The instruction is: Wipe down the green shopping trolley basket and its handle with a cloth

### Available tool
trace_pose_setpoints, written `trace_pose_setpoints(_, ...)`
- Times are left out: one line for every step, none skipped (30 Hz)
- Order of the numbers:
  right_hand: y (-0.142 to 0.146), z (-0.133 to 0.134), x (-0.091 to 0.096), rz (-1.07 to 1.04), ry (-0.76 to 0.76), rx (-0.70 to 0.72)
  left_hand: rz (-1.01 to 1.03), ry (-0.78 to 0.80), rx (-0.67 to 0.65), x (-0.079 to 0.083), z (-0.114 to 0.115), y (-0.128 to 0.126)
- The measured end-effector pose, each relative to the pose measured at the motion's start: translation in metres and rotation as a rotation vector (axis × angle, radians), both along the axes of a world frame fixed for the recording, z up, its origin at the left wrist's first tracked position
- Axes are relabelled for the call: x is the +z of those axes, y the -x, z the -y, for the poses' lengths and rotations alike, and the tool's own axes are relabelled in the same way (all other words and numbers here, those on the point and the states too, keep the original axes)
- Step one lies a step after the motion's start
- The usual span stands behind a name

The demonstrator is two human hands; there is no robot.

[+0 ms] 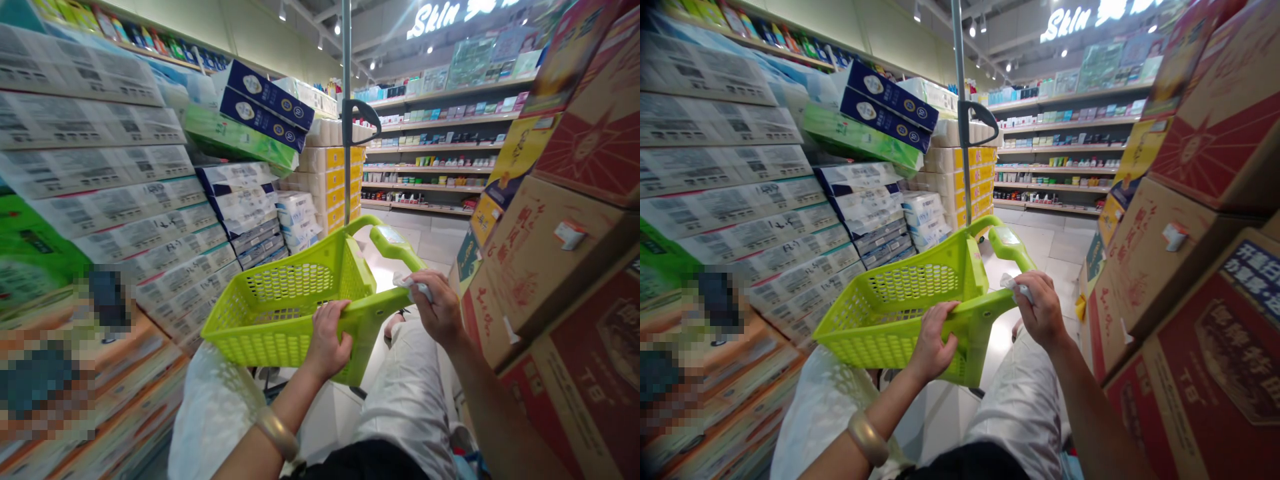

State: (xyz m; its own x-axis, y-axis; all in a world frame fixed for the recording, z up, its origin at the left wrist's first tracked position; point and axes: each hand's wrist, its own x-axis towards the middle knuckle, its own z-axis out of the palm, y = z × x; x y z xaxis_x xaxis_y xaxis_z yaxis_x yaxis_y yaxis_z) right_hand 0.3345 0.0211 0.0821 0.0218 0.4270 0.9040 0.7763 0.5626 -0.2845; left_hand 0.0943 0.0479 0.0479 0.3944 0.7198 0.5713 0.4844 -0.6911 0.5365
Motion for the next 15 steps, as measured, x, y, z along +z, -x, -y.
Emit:
trace_pose_setpoints(-0.001, 0.002, 0.000, -0.038, 0.021, 0.016, 0.013, 0.000, 0.010, 0.000, 0.000, -0.001)
trace_pose_setpoints(-0.002, 0.005, 0.000, -0.083, 0.045, 0.033, 0.027, -0.001, 0.024, 0.000, 0.001, -0.002)
trace_pose_setpoints(-0.003, 0.007, 0.000, -0.137, 0.071, 0.050, 0.042, -0.004, 0.041, 0.000, 0.003, -0.003)
trace_pose_setpoints(-0.004, 0.010, 0.000, -0.201, 0.098, 0.069, 0.058, -0.011, 0.057, 0.000, 0.004, -0.004)
trace_pose_setpoints(-0.006, 0.012, 0.000, -0.273, 0.128, 0.089, 0.075, -0.021, 0.068, 0.000, 0.006, -0.004)
trace_pose_setpoints(-0.008, 0.014, 0.000, -0.346, 0.155, 0.114, 0.093, -0.033, 0.074, 0.000, 0.008, -0.004)
trace_pose_setpoints(-0.010, 0.015, 0.000, -0.414, 0.180, 0.143, 0.109, -0.045, 0.076, 0.000, 0.011, -0.003)
trace_pose_setpoints(-0.012, 0.016, 0.000, -0.474, 0.203, 0.178, 0.123, -0.054, 0.074, 0.000, 0.013, -0.001)
trace_pose_setpoints(-0.013, 0.017, 0.000, -0.524, 0.227, 0.215, 0.135, -0.057, 0.072, 0.000, 0.015, 0.001)
trace_pose_setpoints(-0.015, 0.018, 0.001, -0.563, 0.255, 0.254, 0.146, -0.054, 0.072, 0.001, 0.017, 0.004)
trace_pose_setpoints(-0.015, 0.018, 0.002, -0.592, 0.283, 0.292, 0.158, -0.047, 0.073, 0.002, 0.019, 0.007)
trace_pose_setpoints(-0.015, 0.019, 0.003, -0.614, 0.312, 0.327, 0.171, -0.033, 0.075, 0.003, 0.020, 0.011)
trace_pose_setpoints(-0.014, 0.020, 0.005, -0.628, 0.339, 0.356, 0.185, -0.015, 0.078, 0.005, 0.021, 0.015)
trace_pose_setpoints(-0.012, 0.022, 0.007, -0.629, 0.361, 0.377, 0.199, 0.009, 0.081, 0.006, 0.020, 0.020)
trace_pose_setpoints(-0.008, 0.024, 0.009, -0.616, 0.377, 0.391, 0.213, 0.038, 0.085, 0.008, 0.019, 0.025)
